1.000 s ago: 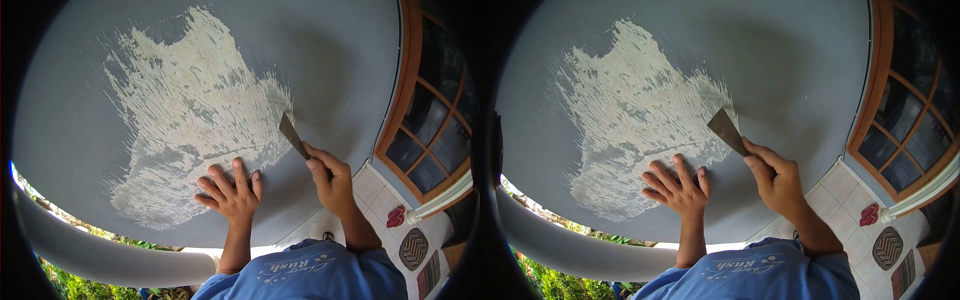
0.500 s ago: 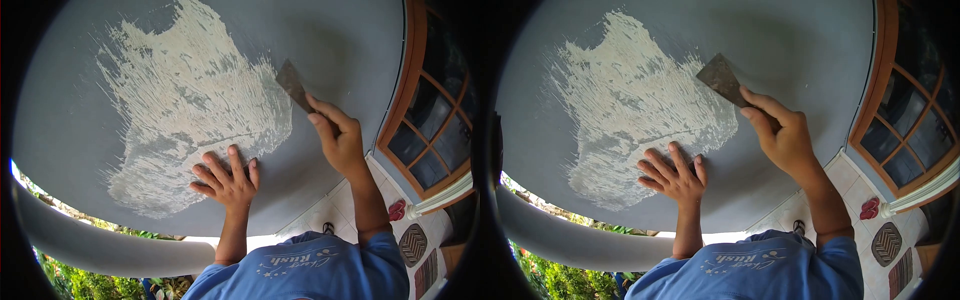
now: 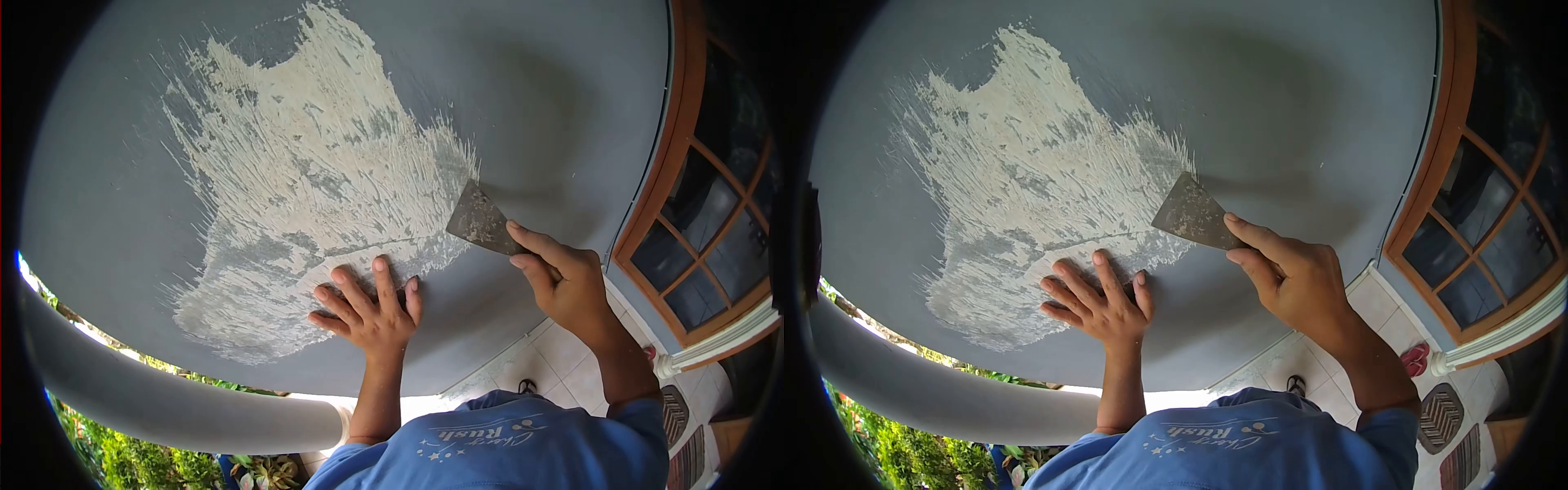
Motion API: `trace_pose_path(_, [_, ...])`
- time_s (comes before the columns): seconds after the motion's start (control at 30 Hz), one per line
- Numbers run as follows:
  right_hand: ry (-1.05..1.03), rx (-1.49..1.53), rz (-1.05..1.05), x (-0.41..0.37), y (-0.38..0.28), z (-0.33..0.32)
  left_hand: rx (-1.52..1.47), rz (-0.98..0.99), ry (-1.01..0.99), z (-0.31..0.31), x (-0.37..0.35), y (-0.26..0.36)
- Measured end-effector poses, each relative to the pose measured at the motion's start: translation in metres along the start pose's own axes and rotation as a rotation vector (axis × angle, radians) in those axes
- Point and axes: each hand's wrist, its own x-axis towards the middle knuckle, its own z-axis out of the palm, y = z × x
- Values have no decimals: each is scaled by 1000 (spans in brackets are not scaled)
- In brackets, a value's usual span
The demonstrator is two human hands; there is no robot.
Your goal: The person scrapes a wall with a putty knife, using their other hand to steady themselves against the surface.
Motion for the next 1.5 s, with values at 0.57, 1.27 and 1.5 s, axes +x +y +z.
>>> trace_pose_path(0.57, [-58,197,223,46,-12,-15,-10,4,-16,-3,-2,0])
trace_pose_path(1.27, [-79,254,393,17,-14,-11,20,-168,-3,-29,38,-44])
trace_pose_path(1.5, [16,241,282,43,-14,-8,49,-210,38,-20,45,-45])
